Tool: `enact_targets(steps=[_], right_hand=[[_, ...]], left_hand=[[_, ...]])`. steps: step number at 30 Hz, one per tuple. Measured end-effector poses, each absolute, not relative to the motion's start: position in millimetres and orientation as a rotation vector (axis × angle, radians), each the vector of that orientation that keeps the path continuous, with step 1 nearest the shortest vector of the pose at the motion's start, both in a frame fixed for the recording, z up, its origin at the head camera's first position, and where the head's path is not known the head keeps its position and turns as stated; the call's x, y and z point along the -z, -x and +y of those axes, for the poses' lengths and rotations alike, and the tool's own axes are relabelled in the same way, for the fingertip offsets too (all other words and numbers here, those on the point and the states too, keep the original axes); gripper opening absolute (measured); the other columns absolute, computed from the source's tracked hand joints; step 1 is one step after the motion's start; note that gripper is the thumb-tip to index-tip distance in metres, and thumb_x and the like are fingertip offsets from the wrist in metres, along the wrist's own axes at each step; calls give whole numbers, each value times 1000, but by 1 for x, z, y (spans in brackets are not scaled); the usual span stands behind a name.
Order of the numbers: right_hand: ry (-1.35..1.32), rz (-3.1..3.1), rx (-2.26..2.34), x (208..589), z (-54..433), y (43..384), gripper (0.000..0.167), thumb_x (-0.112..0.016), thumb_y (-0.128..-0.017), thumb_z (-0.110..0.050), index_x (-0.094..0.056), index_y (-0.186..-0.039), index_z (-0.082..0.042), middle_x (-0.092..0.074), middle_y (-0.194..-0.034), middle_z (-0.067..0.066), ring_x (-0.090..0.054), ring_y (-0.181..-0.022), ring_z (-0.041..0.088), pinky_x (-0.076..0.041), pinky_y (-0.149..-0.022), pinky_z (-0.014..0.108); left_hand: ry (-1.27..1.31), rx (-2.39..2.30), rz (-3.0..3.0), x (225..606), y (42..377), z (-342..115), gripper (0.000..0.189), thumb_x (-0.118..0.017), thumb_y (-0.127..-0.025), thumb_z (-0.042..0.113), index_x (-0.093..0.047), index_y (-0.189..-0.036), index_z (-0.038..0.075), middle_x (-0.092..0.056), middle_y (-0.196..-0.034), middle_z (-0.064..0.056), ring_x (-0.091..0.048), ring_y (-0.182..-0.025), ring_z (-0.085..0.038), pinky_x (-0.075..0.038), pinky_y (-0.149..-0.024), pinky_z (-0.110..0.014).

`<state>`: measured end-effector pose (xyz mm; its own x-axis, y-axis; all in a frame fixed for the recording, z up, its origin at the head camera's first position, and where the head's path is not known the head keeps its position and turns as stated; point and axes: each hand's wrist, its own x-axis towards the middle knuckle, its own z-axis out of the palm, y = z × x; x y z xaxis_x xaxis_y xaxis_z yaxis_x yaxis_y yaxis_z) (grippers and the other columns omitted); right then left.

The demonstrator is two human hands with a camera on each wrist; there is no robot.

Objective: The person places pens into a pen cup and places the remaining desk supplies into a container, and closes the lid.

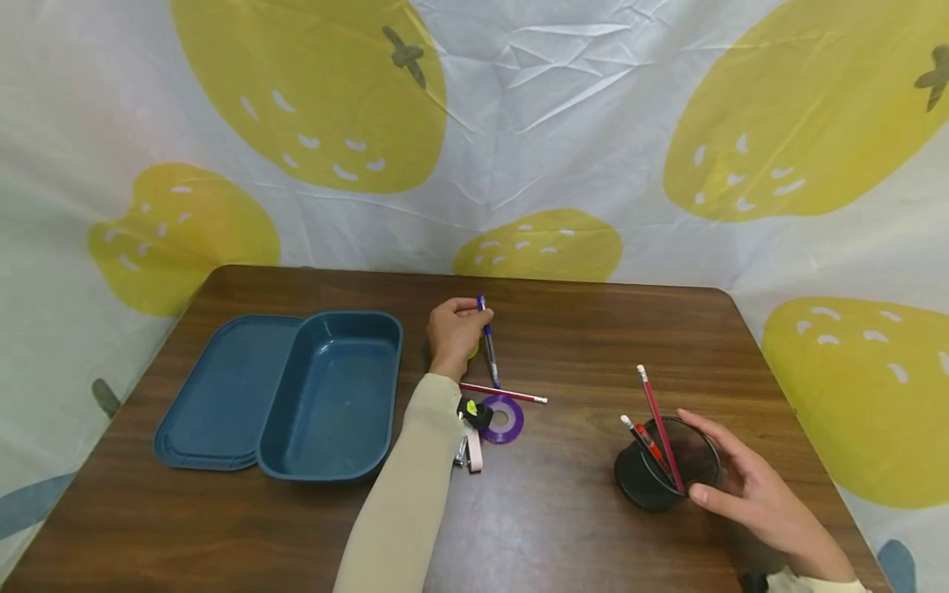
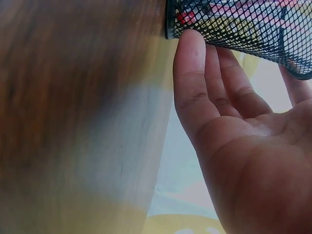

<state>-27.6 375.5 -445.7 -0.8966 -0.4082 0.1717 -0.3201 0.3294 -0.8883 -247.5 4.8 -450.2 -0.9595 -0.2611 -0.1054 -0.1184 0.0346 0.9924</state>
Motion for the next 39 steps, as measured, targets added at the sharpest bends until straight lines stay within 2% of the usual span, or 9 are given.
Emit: enact_targets(steps=[3,8,13,21,34,39], right_hand=[[675,2504,1630,446,376,28,86,-65,-89,21,-25,-164,3,-52,-155,8,-62,-129,4,-58,-94,23],[681,2489,1636,447,376,28,87,-64,-89,21,-24,-164,3,-52,-154,9,-62,-129,4,-59,-94,23],[687,2479,1631,449,377,28,86,-64,-90,21,-23,-164,5,-52,-155,8,-62,-129,3,-58,-95,23],[686,2482,1628,448,377,27,86,-64,-91,19,-23,-165,3,-53,-154,7,-62,-129,3,-59,-93,23],[692,2485,1624,447,375,28,85,-65,-91,18,-24,-164,4,-56,-151,0,-64,-127,3,-60,-90,23],[692,2481,1630,446,374,27,85,-64,-91,19,-24,-164,4,-56,-152,4,-64,-127,4,-61,-88,25]], left_hand=[[-397,2113,-2156,450,248,5,22,-86,-85,9,-77,-104,3,-78,-90,-8,-65,-63,-9,-56,-57,-23],[-367,2157,-2132,448,248,6,21,-85,-86,9,-76,-105,4,-77,-90,-5,-67,-65,-9,-64,-66,-35],[-335,2165,-2114,444,246,7,21,-84,-87,9,-76,-106,5,-77,-92,-6,-68,-68,-9,-66,-73,-42],[-244,2229,-2095,426,237,11,23,-83,-90,8,-76,-111,5,-73,-94,-6,-71,-75,-14,-63,-64,-28],[14,2523,-1920,390,215,20,23,-79,-92,1,-70,-113,1,-67,-90,0,-72,-78,-13,-65,-71,-32],[123,2579,-1895,380,204,27,23,-77,-92,-1,-68,-113,0,-65,-91,0,-71,-80,-12,-65,-72,-32]])
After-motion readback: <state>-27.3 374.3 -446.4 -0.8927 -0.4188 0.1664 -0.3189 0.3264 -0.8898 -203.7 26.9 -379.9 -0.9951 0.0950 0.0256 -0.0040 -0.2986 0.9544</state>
